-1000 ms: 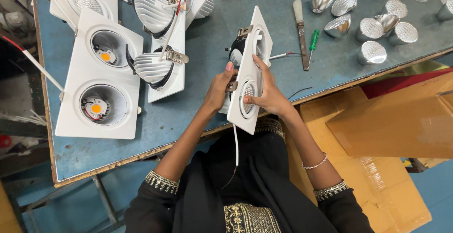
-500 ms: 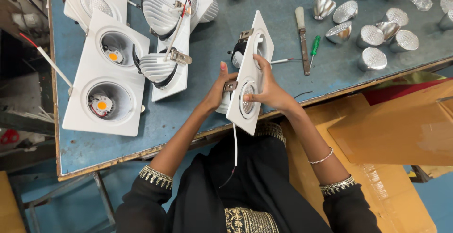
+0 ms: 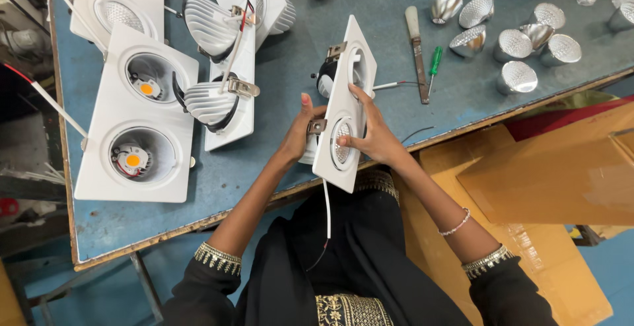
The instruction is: The person assembles ceiling light fixtures by inserting light housing units and white decorative rings into white rectangular metal frames.
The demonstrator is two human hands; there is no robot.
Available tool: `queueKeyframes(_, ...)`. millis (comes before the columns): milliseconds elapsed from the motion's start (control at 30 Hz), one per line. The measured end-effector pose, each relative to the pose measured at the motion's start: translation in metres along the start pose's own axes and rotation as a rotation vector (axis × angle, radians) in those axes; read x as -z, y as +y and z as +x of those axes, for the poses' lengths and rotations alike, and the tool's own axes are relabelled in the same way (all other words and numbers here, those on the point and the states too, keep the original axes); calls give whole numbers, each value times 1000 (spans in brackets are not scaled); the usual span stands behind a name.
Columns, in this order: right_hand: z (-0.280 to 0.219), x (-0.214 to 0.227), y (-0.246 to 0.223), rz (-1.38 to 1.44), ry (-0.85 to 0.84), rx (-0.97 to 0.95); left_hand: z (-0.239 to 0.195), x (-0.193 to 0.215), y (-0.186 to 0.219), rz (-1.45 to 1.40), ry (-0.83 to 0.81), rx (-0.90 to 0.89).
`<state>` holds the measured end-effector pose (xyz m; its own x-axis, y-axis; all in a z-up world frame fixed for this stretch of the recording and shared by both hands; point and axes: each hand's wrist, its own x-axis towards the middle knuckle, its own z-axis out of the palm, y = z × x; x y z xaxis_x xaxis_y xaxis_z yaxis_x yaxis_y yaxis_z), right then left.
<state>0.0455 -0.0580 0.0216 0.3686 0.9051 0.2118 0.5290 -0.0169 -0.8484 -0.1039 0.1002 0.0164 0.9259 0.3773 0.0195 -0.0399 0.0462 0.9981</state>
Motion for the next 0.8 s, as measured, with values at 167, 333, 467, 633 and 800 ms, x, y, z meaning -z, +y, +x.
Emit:
queueKeyframes(167,-1,12,-19,62,-101,-60,-1,-1,2,-14,-3,-16)
queueKeyframes(333,-4,9,-36,197,-110,-94,-1,1,0,-14,29,32)
queueKeyframes(467,2,3,-38,199,-107,-100,0,2,0,-37,17,48)
queueKeyframes(633,8,1,-32,164,-135,-80,-1,-1,-1,-36,72,66)
queueKeyframes(800,8,-1,-27,131,-123,-55,-1,-1,2,68,108,36)
